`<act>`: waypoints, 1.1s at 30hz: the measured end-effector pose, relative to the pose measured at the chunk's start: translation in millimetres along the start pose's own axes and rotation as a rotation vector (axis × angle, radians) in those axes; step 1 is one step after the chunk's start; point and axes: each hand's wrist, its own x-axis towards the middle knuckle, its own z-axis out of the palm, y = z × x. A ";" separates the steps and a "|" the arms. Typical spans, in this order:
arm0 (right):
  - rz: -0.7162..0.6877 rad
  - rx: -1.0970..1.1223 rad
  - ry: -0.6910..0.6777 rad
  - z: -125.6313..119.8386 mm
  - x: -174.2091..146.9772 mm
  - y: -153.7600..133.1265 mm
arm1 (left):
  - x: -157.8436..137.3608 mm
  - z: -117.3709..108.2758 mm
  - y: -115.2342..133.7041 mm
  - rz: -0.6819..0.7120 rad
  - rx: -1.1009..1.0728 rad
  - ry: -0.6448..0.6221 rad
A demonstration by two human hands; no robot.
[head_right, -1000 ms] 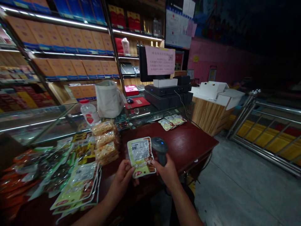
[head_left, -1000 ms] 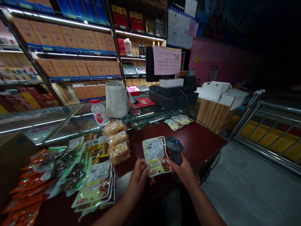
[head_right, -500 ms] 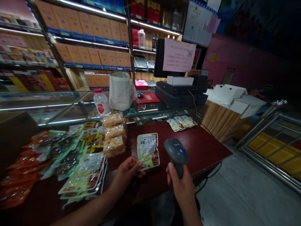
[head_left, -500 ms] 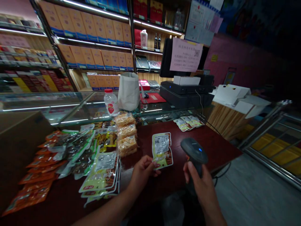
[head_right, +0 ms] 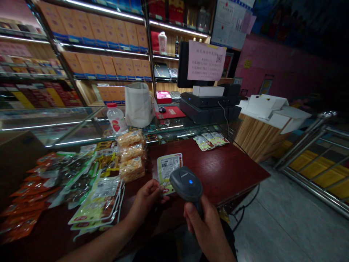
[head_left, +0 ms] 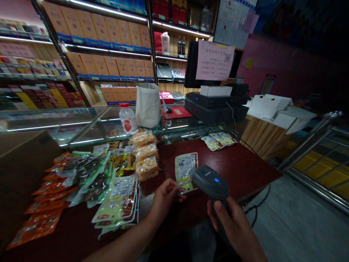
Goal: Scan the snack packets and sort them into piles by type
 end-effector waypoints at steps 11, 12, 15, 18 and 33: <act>-0.015 -0.055 -0.001 -3.9 -8.7 -5.5 | 5.1 -0.5 -3.7 0.022 0.016 -0.005; -0.019 -0.059 -0.002 -4.1 -9.1 -6.4 | 5.5 -1.0 -4.2 0.023 0.012 -0.007; -0.016 -0.063 -0.008 -5.2 -11.9 -7.7 | 4.3 -1.9 -4.6 0.046 0.014 -0.013; 0.006 -0.085 0.009 -8.4 -17.9 -5.9 | -2.2 0.4 -1.7 0.097 0.017 -0.014; 0.054 -0.136 0.233 -61.2 -36.1 8.2 | -103.9 -105.3 72.7 0.397 0.059 0.703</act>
